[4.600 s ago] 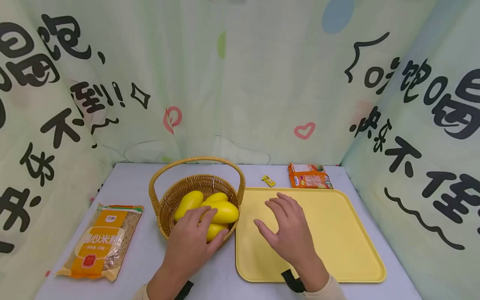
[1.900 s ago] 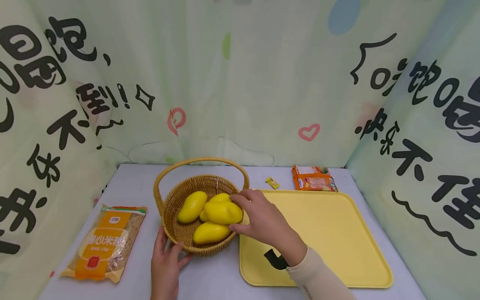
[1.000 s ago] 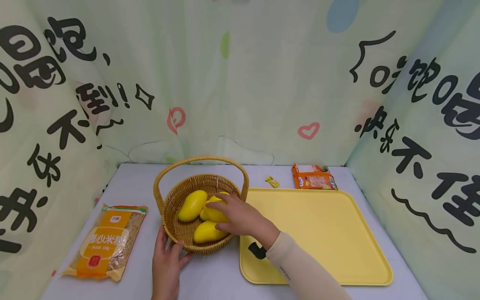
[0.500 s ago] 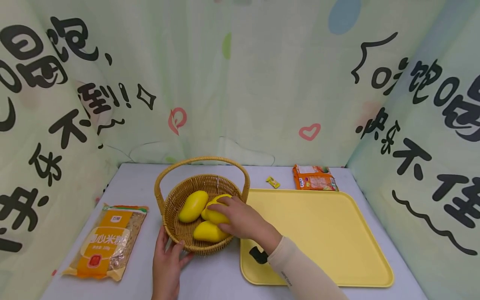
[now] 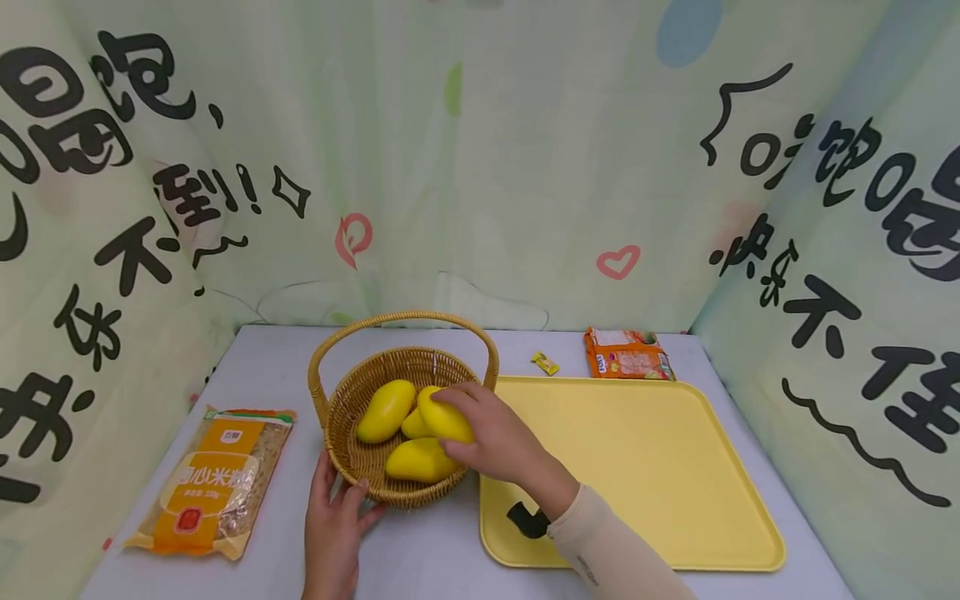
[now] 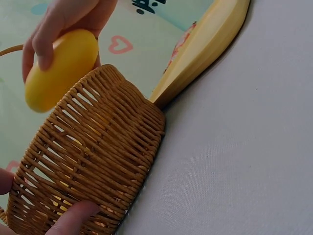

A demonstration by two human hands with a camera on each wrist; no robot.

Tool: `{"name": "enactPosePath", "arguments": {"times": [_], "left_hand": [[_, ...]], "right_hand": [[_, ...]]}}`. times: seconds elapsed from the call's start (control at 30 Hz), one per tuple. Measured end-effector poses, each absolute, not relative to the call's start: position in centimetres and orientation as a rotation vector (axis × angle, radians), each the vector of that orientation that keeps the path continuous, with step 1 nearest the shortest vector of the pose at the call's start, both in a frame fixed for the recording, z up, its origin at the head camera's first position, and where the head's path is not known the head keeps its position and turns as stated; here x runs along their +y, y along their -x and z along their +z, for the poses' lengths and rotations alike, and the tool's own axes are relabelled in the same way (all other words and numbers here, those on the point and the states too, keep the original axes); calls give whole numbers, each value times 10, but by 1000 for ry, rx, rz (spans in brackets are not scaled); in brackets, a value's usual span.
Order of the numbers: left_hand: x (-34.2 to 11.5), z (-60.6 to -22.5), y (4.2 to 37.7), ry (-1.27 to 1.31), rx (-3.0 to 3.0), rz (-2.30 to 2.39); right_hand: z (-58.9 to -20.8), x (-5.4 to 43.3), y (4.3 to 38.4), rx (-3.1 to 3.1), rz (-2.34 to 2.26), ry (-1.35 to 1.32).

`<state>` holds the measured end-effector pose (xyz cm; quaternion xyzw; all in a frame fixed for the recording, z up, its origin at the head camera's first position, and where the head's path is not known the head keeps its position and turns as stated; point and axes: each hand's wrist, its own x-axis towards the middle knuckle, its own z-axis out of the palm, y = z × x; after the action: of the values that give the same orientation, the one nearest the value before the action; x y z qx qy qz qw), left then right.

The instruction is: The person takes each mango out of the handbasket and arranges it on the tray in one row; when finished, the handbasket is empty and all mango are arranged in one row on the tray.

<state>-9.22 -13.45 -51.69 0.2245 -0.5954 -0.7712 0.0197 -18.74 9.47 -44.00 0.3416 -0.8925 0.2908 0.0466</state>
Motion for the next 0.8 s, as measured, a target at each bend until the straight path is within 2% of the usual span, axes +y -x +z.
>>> {"name": "enactPosePath", "arguments": {"times": [0.47, 0.8], "left_hand": [[-135, -518, 92, -733, -1833, -2407], [-136, -519, 93, -716, -1857, -2400]], "right_hand": [[-441, 133, 167, -2555, 1324, -816], [-445, 171, 164, -2553, 1612, -558]]}}
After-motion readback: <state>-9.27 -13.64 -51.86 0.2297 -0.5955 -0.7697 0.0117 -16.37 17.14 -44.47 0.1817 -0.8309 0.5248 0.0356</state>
